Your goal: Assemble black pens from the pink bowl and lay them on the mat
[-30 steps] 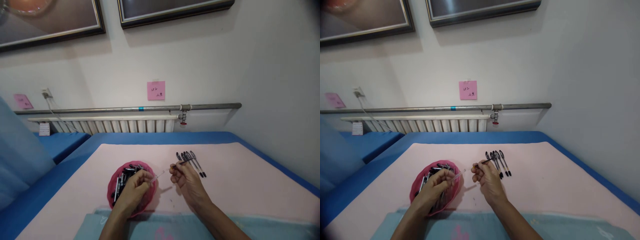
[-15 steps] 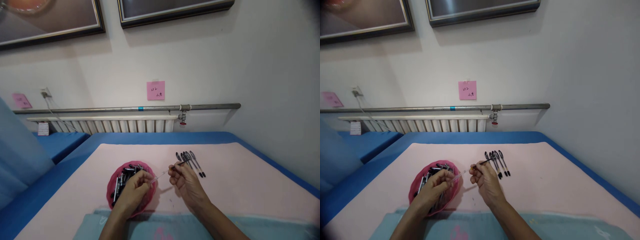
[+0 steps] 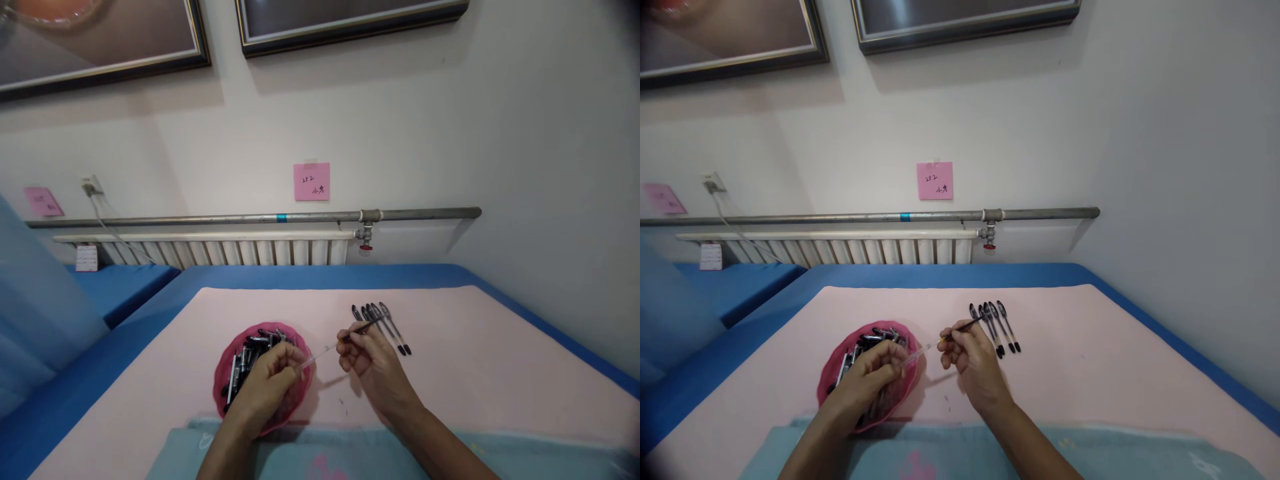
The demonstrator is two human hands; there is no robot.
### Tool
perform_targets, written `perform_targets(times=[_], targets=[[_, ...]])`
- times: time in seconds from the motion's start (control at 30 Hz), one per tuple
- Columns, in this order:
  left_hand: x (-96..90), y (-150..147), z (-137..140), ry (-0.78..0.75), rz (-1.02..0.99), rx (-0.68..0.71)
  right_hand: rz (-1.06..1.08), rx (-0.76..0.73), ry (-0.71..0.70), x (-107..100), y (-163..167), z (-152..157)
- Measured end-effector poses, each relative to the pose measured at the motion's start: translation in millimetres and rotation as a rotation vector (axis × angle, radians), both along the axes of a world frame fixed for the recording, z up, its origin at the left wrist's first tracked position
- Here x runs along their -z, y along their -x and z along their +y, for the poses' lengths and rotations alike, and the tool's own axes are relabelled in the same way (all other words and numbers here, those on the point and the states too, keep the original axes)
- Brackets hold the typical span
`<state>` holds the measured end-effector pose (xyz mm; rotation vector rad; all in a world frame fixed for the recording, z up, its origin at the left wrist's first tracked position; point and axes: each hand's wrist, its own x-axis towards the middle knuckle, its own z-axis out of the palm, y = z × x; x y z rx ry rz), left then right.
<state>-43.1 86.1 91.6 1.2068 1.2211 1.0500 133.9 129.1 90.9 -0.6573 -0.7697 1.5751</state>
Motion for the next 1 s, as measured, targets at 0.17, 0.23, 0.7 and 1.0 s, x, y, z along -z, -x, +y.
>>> perform_targets(times=[0.17,0.23,0.7,1.0], targets=[[-3.0,-0.3,-2.6,0.022,-0.001,0.01,-0.108,0.014,-0.14,-2.5,-1.3,-2.3],[-3.9,0.3,-2.8,0.016,0.004,0.01,-0.095,-0.012,-0.123,-2.1,-1.9,-1.6],[-4.1,-2.5,-3.7,0.141,-0.284,0.03,0.029,-0.105,-0.002,-4.0,-2.7,-1.5],[-6.0,-0.9,-4.6,0.229,-0.365,0.085,0.038,-0.169,0.119,-1.2,-1.2,1.8]])
